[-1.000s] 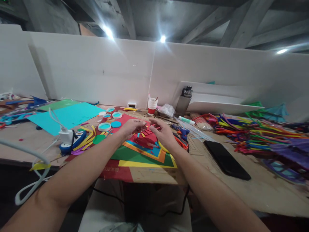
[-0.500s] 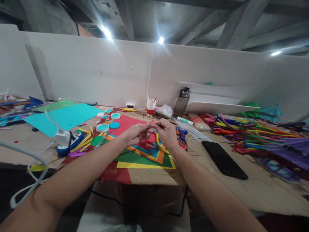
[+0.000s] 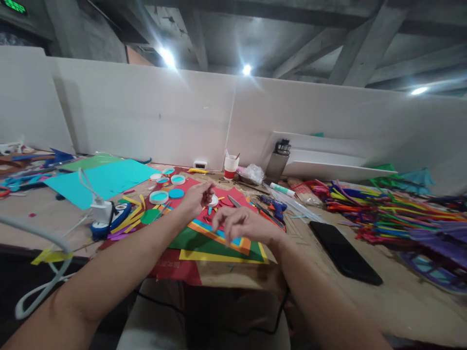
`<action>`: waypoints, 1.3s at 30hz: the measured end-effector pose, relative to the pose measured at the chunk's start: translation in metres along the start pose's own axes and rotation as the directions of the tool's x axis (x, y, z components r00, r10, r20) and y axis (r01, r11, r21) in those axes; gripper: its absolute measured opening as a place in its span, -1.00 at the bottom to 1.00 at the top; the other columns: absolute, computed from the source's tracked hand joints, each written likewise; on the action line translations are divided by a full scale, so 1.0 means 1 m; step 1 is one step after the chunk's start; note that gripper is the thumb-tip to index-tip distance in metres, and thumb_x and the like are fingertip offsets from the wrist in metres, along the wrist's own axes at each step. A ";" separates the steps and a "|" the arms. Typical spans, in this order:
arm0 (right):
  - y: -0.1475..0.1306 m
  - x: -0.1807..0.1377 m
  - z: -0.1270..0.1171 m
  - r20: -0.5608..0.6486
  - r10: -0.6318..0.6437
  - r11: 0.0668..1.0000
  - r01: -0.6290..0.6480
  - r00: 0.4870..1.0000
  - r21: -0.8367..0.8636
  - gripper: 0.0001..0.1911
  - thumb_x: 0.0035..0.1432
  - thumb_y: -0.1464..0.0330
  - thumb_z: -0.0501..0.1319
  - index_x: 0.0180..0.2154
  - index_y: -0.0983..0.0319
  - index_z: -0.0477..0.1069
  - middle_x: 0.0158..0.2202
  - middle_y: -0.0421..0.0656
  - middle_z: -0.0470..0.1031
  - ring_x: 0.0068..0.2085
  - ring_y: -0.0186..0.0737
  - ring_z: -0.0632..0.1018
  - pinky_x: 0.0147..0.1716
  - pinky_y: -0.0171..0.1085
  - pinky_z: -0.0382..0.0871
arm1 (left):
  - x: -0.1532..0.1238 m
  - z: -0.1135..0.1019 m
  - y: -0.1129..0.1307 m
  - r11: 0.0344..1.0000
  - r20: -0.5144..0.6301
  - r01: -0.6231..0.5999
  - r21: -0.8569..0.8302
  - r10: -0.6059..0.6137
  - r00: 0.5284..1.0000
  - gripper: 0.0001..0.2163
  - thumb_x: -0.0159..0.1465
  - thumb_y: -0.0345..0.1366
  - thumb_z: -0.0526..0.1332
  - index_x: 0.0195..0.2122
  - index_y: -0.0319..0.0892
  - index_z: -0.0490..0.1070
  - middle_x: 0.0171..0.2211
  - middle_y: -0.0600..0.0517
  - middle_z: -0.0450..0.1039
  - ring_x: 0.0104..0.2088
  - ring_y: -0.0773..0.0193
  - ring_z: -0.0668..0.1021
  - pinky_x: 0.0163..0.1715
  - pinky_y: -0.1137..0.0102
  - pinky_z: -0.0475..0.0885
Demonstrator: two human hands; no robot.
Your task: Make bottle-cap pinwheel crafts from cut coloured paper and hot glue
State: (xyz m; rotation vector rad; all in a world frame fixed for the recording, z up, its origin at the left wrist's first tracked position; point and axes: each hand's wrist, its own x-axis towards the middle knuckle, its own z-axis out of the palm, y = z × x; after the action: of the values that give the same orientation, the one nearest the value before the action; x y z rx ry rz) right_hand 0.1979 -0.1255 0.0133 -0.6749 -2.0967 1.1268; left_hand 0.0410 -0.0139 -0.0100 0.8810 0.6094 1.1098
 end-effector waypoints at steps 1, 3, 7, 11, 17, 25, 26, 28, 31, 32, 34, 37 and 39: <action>-0.002 0.001 0.006 0.073 -0.003 1.000 0.004 0.997 -0.021 -0.70 -0.03 0.10 0.35 -0.38 0.19 0.58 -0.13 -0.14 0.50 -0.12 -0.23 0.46 -0.07 -0.25 0.29 | -0.001 0.000 0.001 1.000 0.006 -0.029 -0.006 0.029 1.000 -0.84 0.16 -0.28 0.31 -0.41 -0.30 0.46 -0.62 0.09 0.35 -0.66 0.50 0.35 -0.67 0.58 0.22; -0.002 0.003 0.016 0.077 0.045 0.998 -0.041 0.996 -0.049 -0.64 -0.05 0.10 0.37 -0.23 0.17 0.57 -0.15 -0.16 0.52 -0.13 -0.23 0.48 -0.05 -0.25 0.30 | -0.002 0.000 0.002 0.996 0.024 -0.087 0.005 0.087 0.996 -0.82 0.09 -0.27 0.35 -0.41 -0.28 0.45 -0.61 0.10 0.34 -0.65 0.49 0.34 -0.66 0.57 0.22; 0.002 0.004 0.024 -0.042 0.233 0.967 -0.236 0.971 -0.091 -0.54 0.19 0.03 0.13 -0.42 0.27 0.54 -0.55 -0.20 0.46 -0.47 -0.34 0.46 -0.37 -0.35 0.34 | -0.003 0.000 -0.001 0.980 0.005 -0.167 0.107 0.168 0.986 -0.76 -0.04 -0.29 0.42 -0.44 -0.27 0.41 -0.59 0.12 0.34 -0.64 0.51 0.32 -0.64 0.56 0.18; -0.012 0.006 0.025 0.006 0.183 0.951 -0.175 0.983 -0.254 -0.51 0.30 0.09 -0.02 -0.33 0.26 0.56 -0.37 -0.14 0.53 -0.34 -0.32 0.50 -0.30 -0.35 0.32 | -0.004 0.001 -0.003 0.972 -0.014 -0.198 0.123 0.201 0.979 -0.72 -0.09 -0.27 0.45 -0.42 -0.26 0.41 -0.58 0.14 0.31 -0.63 0.52 0.29 -0.63 0.55 0.14; -0.005 0.032 0.003 -0.231 0.207 0.896 -0.279 0.951 -0.347 -0.81 0.18 0.29 0.17 -0.31 0.23 0.52 -0.39 -0.20 0.54 -0.37 -0.32 0.48 -0.33 -0.36 0.29 | -0.017 0.009 0.001 0.974 -0.032 -0.188 0.128 0.194 0.981 -0.72 -0.02 -0.20 0.41 -0.40 -0.25 0.39 -0.54 0.11 0.34 -0.62 0.50 0.29 -0.62 0.52 0.16; 0.042 0.079 -0.096 -0.722 0.051 0.710 -0.534 0.690 -0.460 -0.57 0.21 0.16 0.03 -0.50 0.28 0.47 -0.58 -0.19 0.44 -0.51 -0.31 0.40 -0.49 -0.34 0.14 | -0.024 0.014 0.004 0.981 -0.091 -0.190 -0.038 0.185 0.978 -0.65 0.01 -0.04 0.38 -0.46 -0.27 0.41 -0.60 0.12 0.28 -0.61 0.50 0.31 -0.62 0.55 0.18; 0.045 0.085 -0.110 -0.753 0.022 0.667 -0.570 0.658 -0.479 -0.63 0.19 0.20 0.06 -0.43 0.29 0.50 -0.53 -0.17 0.48 -0.46 -0.28 0.43 -0.47 -0.34 0.15 | -0.025 0.015 0.004 0.986 -0.090 -0.159 -0.051 0.154 0.984 -0.63 0.00 -0.03 0.38 -0.47 -0.28 0.41 -0.60 0.11 0.29 -0.61 0.50 0.31 -0.62 0.55 0.19; 0.049 0.099 -0.136 -0.827 0.008 0.537 -0.700 0.563 -0.471 -0.67 0.18 0.22 0.08 -0.32 0.27 0.53 -0.43 -0.14 0.53 -0.40 -0.25 0.46 -0.41 -0.32 0.18 | -0.025 0.015 0.003 0.989 -0.091 -0.126 -0.072 0.119 0.989 -0.63 -0.01 -0.03 0.39 -0.46 -0.28 0.42 -0.59 0.10 0.29 -0.60 0.51 0.31 -0.61 0.56 0.20; 0.053 0.123 -0.164 -0.861 0.017 0.404 -0.791 0.509 -0.459 -0.71 0.20 0.25 0.09 -0.24 0.22 0.54 -0.29 -0.09 0.57 -0.27 -0.18 0.49 -0.27 -0.24 0.21 | -0.026 0.015 0.001 0.990 -0.091 -0.117 -0.074 0.110 0.990 -0.64 0.01 -0.03 0.38 -0.46 -0.27 0.44 -0.58 0.10 0.28 -0.59 0.50 0.31 -0.60 0.56 0.19; 0.054 0.132 -0.171 -0.863 0.015 0.380 -0.801 0.505 -0.462 -0.72 0.19 0.26 0.10 -0.22 0.20 0.55 -0.25 -0.07 0.57 -0.21 -0.14 0.49 -0.21 -0.20 0.21 | -0.027 0.015 -0.001 0.991 -0.089 -0.113 -0.066 0.107 0.990 -0.65 0.02 -0.03 0.37 -0.46 -0.27 0.44 -0.58 0.10 0.28 -0.59 0.50 0.31 -0.60 0.56 0.19; 0.058 0.149 -0.181 -0.865 0.015 0.327 -0.820 0.502 -0.470 -0.73 0.19 0.26 0.11 -0.21 0.18 0.55 -0.18 -0.03 0.56 -0.09 -0.03 0.45 -0.11 -0.08 0.16 | -0.028 0.015 -0.005 0.996 -0.082 -0.086 -0.039 0.082 0.993 -0.66 0.06 -0.02 0.34 -0.47 -0.26 0.44 -0.58 0.09 0.29 -0.58 0.49 0.31 -0.59 0.55 0.19; 0.069 0.173 -0.189 -0.851 0.032 0.237 -0.831 0.524 -0.503 -0.73 0.17 0.25 0.15 -0.22 0.23 0.56 -0.13 0.07 0.53 0.03 0.11 0.38 -0.04 0.04 0.09 | -0.031 0.016 -0.009 0.999 -0.048 -0.052 -0.003 0.052 0.997 -0.67 0.11 -0.03 0.31 -0.48 -0.25 0.43 -0.58 0.08 0.29 -0.58 0.48 0.29 -0.58 0.54 0.17; 0.080 0.185 -0.193 -0.833 0.056 0.182 -0.826 0.551 -0.534 -0.70 0.16 0.24 0.17 -0.24 0.31 0.56 -0.11 0.15 0.50 0.09 0.18 0.32 0.00 0.07 0.07 | -0.032 0.017 -0.010 0.999 -0.042 -0.044 0.015 0.044 0.998 -0.68 0.12 -0.03 0.30 -0.49 -0.24 0.42 -0.58 0.07 0.29 -0.58 0.48 0.28 -0.58 0.54 0.16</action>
State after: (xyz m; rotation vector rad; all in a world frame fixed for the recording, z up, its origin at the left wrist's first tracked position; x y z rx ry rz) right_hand 0.2315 0.1430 0.0812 -2.1131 -1.6295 -0.3653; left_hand 0.0489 -0.0511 -0.0096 0.8882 0.6361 1.1676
